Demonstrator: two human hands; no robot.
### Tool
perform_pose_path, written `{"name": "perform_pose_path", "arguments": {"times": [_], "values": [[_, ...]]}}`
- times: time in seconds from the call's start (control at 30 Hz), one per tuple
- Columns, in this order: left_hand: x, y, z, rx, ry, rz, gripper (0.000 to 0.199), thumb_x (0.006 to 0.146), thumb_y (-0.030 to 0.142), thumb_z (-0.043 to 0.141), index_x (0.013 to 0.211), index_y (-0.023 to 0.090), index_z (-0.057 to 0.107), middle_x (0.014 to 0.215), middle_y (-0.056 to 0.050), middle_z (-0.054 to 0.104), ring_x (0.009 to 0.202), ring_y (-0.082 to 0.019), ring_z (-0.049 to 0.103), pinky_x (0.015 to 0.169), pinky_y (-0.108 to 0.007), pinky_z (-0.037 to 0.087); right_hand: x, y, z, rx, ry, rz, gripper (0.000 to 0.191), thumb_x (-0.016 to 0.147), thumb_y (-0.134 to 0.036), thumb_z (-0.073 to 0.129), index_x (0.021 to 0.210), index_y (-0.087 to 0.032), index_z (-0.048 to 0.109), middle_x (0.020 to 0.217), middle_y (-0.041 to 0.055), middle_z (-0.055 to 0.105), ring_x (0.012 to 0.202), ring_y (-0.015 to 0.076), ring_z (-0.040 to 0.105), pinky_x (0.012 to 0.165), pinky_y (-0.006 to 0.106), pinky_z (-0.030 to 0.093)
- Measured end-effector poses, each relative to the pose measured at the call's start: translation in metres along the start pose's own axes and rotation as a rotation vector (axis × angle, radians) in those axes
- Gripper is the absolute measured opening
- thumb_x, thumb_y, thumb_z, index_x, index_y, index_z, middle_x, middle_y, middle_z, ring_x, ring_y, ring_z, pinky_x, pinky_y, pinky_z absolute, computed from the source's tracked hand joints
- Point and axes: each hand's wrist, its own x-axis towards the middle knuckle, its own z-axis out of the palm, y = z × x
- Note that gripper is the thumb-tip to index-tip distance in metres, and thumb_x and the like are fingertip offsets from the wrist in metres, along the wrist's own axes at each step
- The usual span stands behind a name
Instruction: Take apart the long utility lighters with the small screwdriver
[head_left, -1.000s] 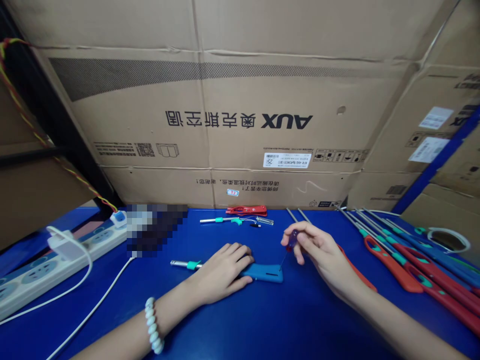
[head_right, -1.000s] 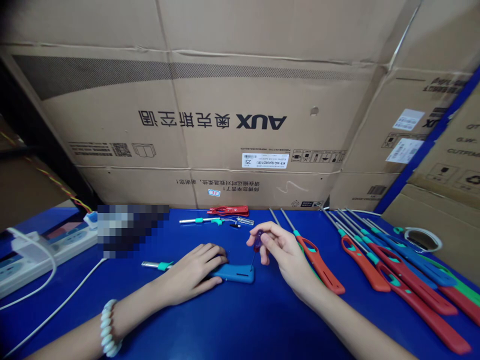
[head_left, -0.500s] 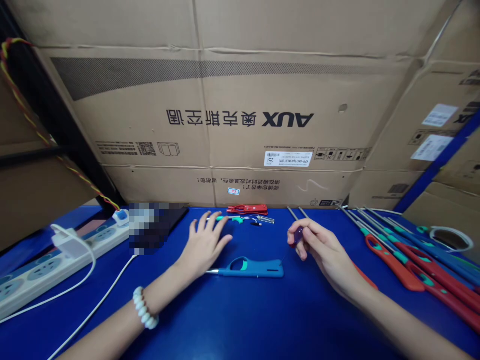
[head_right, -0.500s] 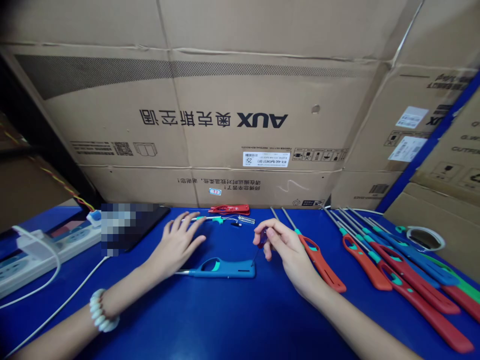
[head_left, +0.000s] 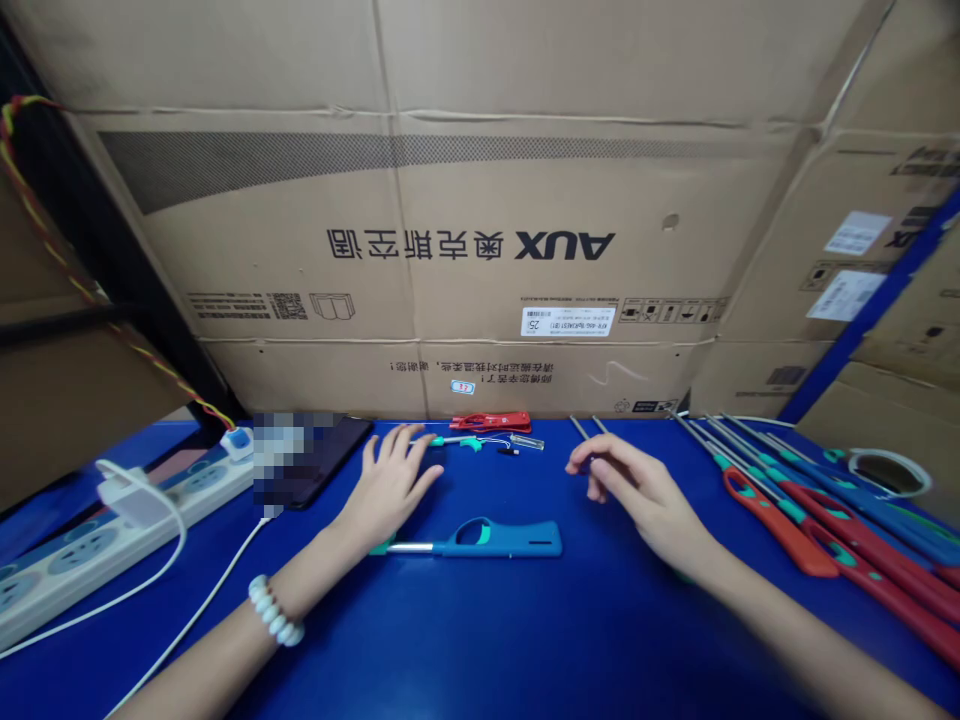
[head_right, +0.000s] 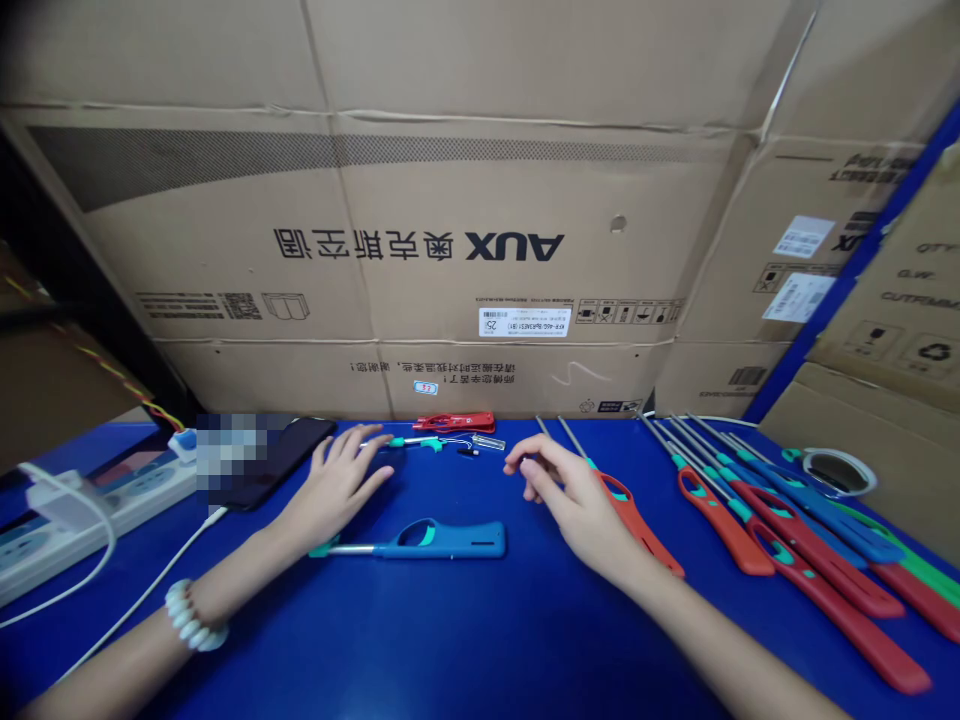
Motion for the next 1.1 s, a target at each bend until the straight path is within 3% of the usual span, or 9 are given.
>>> {"name": "perform_pose_path", "arguments": {"times": [0.13, 0.27, 0.47, 0.63, 0.8, 0.97, 1.1], "values": [[-0.004, 0.027, -0.014, -0.245, -0.143, 0.329, 0.027, 0.099, 0.034, 0.041, 0.121, 0.023, 0.051, 0.125, -0.007, 0.052, 0.120, -0.024, 0.044, 0.102, -0.047, 0.032, 0.004, 0.013, -0.005, -0.366, -0.223, -0.093, 0.014, 0.095, -0.023, 0.044, 0.093, -0.023, 0.058, 0.097, 0.0037, 0.061, 0.089, 0.0192, 0.057, 0.081, 0.033, 0.043], [-0.011, 0.047, -0.019, -0.353, -0.251, 0.492, 0.028, 0.097, 0.032, 0.047, 0.124, 0.023, 0.049, 0.123, -0.007, 0.053, 0.118, -0.023, 0.045, 0.104, -0.043, 0.029, 0.006, 0.026, -0.008, -0.612, -0.396, -0.071, 0.017, 0.093, -0.014, 0.044, 0.083, -0.021, 0.056, 0.090, 0.0033, 0.060, 0.084, 0.0183, 0.058, 0.077, 0.032, 0.045], [-0.014, 0.050, -0.010, -0.392, -0.263, 0.518, 0.029, 0.096, 0.032, 0.049, 0.123, 0.021, 0.050, 0.119, -0.007, 0.055, 0.112, -0.022, 0.049, 0.102, -0.041, 0.031, 0.004, 0.030, -0.006, -0.840, -0.419, -0.076, 0.014, 0.089, -0.009, 0.050, 0.082, -0.018, 0.057, 0.091, 0.0057, 0.060, 0.082, 0.0198, 0.059, 0.073, 0.032, 0.046], [-0.015, 0.051, -0.008, -0.352, -0.251, 0.517, 0.030, 0.096, 0.033, 0.048, 0.123, 0.021, 0.050, 0.118, -0.008, 0.055, 0.109, -0.024, 0.050, 0.099, -0.041, 0.035, -0.003, 0.020, 0.011, -0.769, -0.418, -0.190, 0.008, 0.089, -0.014, 0.054, 0.086, -0.020, 0.058, 0.091, 0.0040, 0.062, 0.085, 0.0201, 0.058, 0.074, 0.031, 0.045], [-0.015, 0.053, -0.009, -0.343, -0.220, 0.533, 0.029, 0.097, 0.034, 0.046, 0.122, 0.020, 0.052, 0.115, -0.008, 0.056, 0.106, -0.024, 0.051, 0.096, -0.039, 0.038, -0.008, 0.021, 0.027, -0.769, -0.412, -0.239, 0.017, 0.093, -0.013, 0.044, 0.081, -0.020, 0.053, 0.082, 0.0043, 0.060, 0.077, 0.0202, 0.058, 0.070, 0.031, 0.045], [-0.014, 0.054, -0.011, -0.318, -0.230, 0.540, 0.030, 0.097, 0.033, 0.046, 0.122, 0.019, 0.052, 0.115, -0.009, 0.056, 0.105, -0.024, 0.051, 0.094, -0.039, 0.040, -0.010, 0.026, 0.032, -0.837, -0.410, -0.293, 0.022, 0.094, -0.011, 0.035, 0.084, -0.018, 0.053, 0.082, 0.0084, 0.061, 0.072, 0.0222, 0.060, 0.066, 0.033, 0.048], [-0.015, 0.056, -0.009, -0.281, -0.228, 0.551, 0.034, 0.098, 0.032, 0.044, 0.129, 0.019, 0.049, 0.117, -0.010, 0.054, 0.110, -0.025, 0.049, 0.094, -0.039, 0.041, -0.011, 0.031, 0.034, -0.859, -0.369, -0.348, 0.024, 0.094, -0.012, 0.033, 0.084, -0.017, 0.054, 0.081, 0.0098, 0.062, 0.074, 0.0234, 0.062, 0.072, 0.037, 0.051]]}}
